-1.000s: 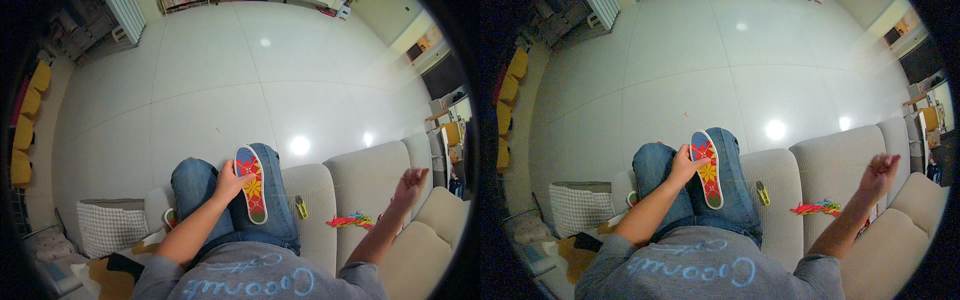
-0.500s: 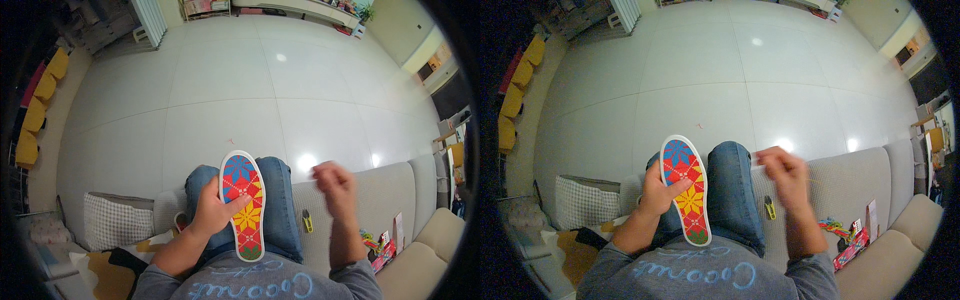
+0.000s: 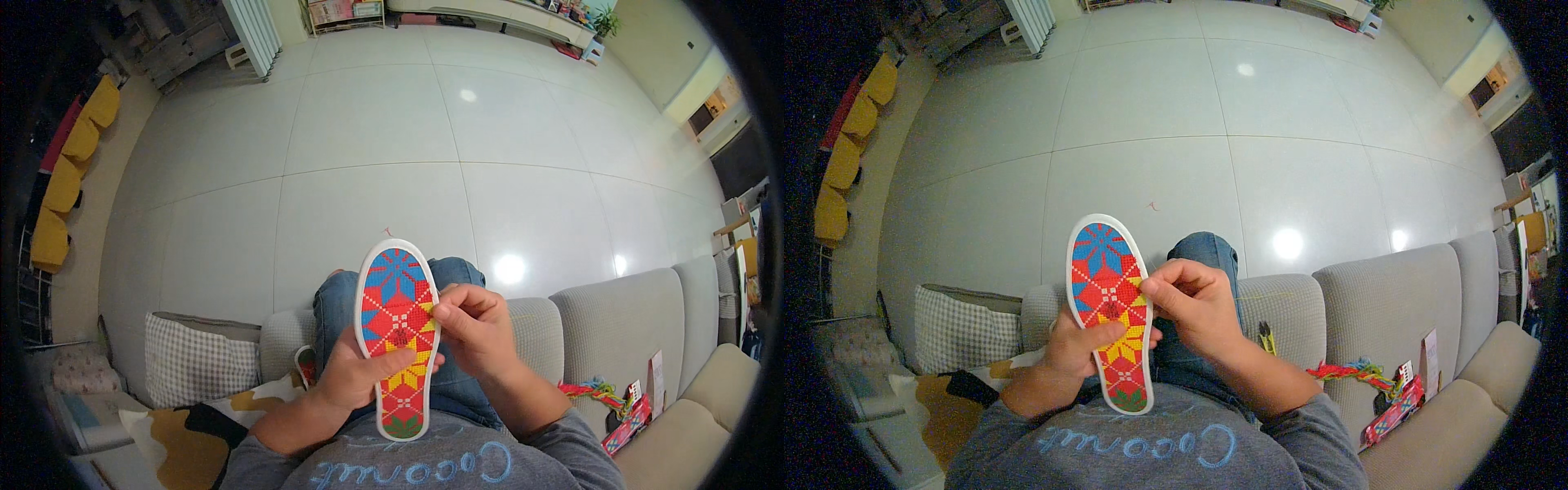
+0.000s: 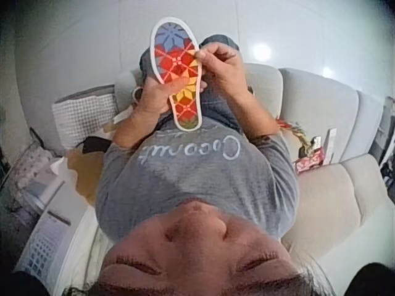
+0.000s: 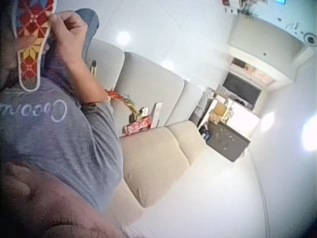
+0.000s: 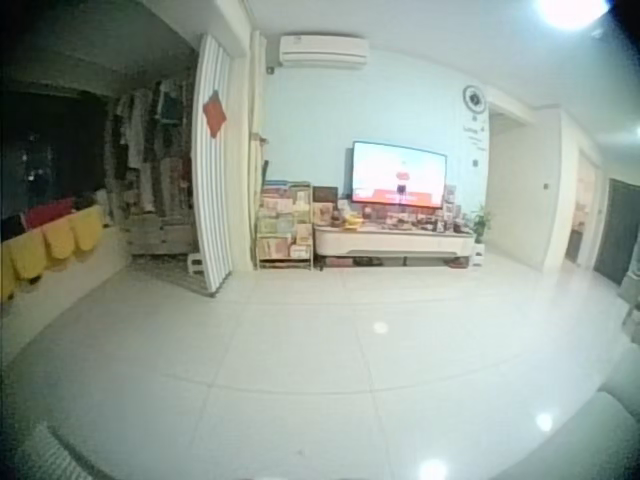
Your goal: The person sits on a sofa and hand-sews a colorful pattern onto a white shoe insole using a needle and yellow thread. They repeatedly insert the needle through the insole and pull the thread to secure the design.
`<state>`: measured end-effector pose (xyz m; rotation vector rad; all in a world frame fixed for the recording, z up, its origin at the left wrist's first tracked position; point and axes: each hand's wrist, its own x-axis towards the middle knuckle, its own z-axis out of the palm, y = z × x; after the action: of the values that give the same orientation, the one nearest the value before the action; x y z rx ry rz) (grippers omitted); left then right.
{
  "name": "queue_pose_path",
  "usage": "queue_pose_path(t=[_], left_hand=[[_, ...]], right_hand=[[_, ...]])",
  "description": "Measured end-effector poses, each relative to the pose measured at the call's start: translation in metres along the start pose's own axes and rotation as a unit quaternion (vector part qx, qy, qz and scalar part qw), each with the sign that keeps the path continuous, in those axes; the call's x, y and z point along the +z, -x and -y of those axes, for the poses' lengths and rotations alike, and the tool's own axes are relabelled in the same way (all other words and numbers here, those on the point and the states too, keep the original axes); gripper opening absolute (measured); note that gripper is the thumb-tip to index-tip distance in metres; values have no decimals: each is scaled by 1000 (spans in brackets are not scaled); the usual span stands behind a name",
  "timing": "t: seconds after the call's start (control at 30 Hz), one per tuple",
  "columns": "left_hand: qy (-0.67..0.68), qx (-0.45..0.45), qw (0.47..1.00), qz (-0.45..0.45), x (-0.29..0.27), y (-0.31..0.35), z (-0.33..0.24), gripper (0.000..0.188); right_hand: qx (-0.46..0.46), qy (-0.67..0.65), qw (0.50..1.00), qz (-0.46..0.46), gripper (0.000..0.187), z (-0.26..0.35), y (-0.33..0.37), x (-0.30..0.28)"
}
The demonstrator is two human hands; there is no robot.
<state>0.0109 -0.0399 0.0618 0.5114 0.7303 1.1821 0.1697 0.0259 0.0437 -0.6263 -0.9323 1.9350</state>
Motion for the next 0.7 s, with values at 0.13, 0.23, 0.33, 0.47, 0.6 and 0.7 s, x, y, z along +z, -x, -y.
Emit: queue_pose_path(t=[0.13, 0.23, 0.33, 0.47, 0.6, 0.7], left_hand=[[-77, 54, 995, -19, 9, -3, 4, 32], [-109, 82, 989, -48, 20, 0, -6, 32], [-137, 110, 983, -60, 24, 4, -11, 33], [-147, 126, 979, -57, 25, 5, -14, 34], [-156, 122, 979, -53, 24, 6, -13, 35], [-159, 119, 979, -53, 27, 6, -15, 36]], right_hand=[[-5, -2, 1000, -27, 13, 6, 1, -3], [-49, 94, 993, -44, 20, 17, 3, -16], [-146, 176, 970, -78, 35, 29, 10, -13], [-206, 266, 938, -84, 19, 31, 19, -20], [-320, 385, 865, -16, 10, 37, 15, -21], [-320, 435, 842, -13, 15, 47, 17, -10]])
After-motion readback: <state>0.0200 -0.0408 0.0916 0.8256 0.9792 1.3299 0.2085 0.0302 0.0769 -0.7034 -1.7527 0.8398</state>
